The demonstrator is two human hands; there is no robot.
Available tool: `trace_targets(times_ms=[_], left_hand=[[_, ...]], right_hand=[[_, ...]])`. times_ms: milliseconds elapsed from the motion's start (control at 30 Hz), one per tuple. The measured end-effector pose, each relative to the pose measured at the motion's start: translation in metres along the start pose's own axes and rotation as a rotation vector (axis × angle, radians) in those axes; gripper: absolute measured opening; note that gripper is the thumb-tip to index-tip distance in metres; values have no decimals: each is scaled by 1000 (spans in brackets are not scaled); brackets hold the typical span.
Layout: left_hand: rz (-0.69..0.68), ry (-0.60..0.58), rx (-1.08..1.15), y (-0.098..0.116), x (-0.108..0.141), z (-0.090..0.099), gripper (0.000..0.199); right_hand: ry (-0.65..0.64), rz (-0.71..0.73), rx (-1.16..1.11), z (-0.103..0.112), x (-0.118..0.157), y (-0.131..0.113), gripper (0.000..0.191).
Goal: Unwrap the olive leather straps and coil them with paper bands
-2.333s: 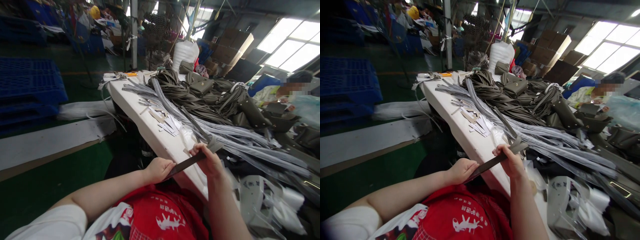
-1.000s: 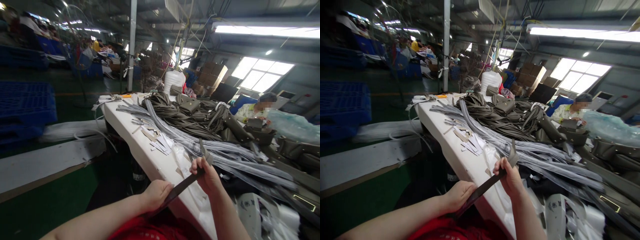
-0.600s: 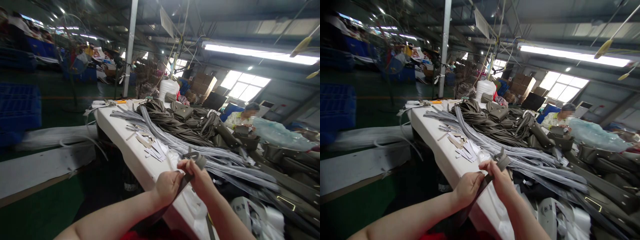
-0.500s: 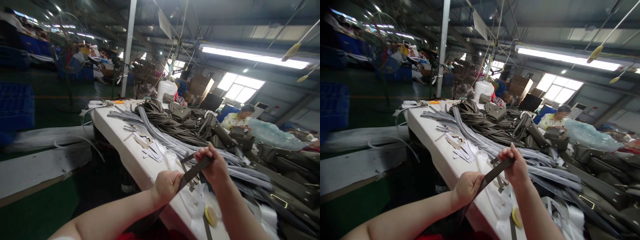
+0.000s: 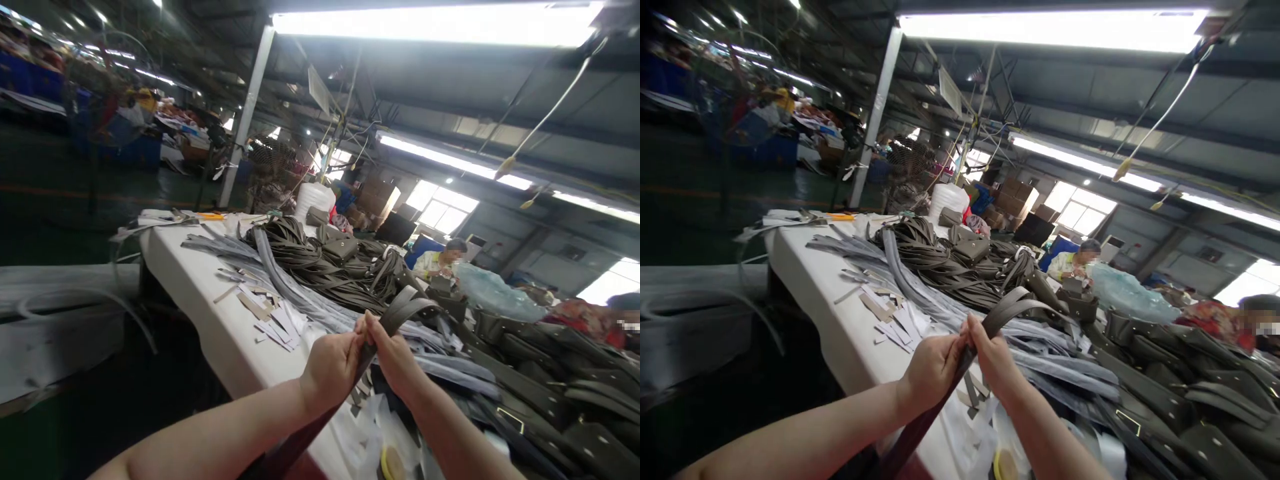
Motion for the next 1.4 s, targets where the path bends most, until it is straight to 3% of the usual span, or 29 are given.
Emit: trace_targets(times_ms=[100,233,367,567,700,800,900,1000,1133,1233,1400], left_hand=[[2,-60,-21,-5,16,-15,51],[49,-171,-24,-23,55,-45,55],[80,-162,-22,-30,65,-51,57],[14,-106,-47,-14,30,-24,54],[-22,-89,-17,4,4,-6,53],[-3,-65,35,19,-20,10,53],[-44,-35,90,34,-39,24,54],[-65,-58,121,41,-43,24,54],[-65,-153,95,40,-36,7,52],[-35,-158,123,38,-41,1,52],[-1,-67,193,49,-66,14,52]], right_hand=[[-43,-73,-148,20,-7,-11,49],[70,-36,-254,55,-18,-30,48],[80,-29,-142,56,-17,-30,51],[59,86,-95,42,-9,-52,47],[-34,46,50,30,-4,-69,34],[-150,-29,177,12,3,-66,48],[-183,-15,244,1,8,-62,54],[-53,-13,113,13,2,-72,44],[146,36,-115,47,-14,-100,32],[132,34,-23,56,-20,-109,35],[-21,-4,72,43,-11,-96,61]])
Point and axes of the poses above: each hand's wrist, its own x-axis away from the middle knuckle, its own z-axis out of the back of the hand, y = z × x, the point moved 4 cm from there along -x, towards the middle knuckle, and after that the axes turned 6 degrees about -x, right-handed, at the moved point
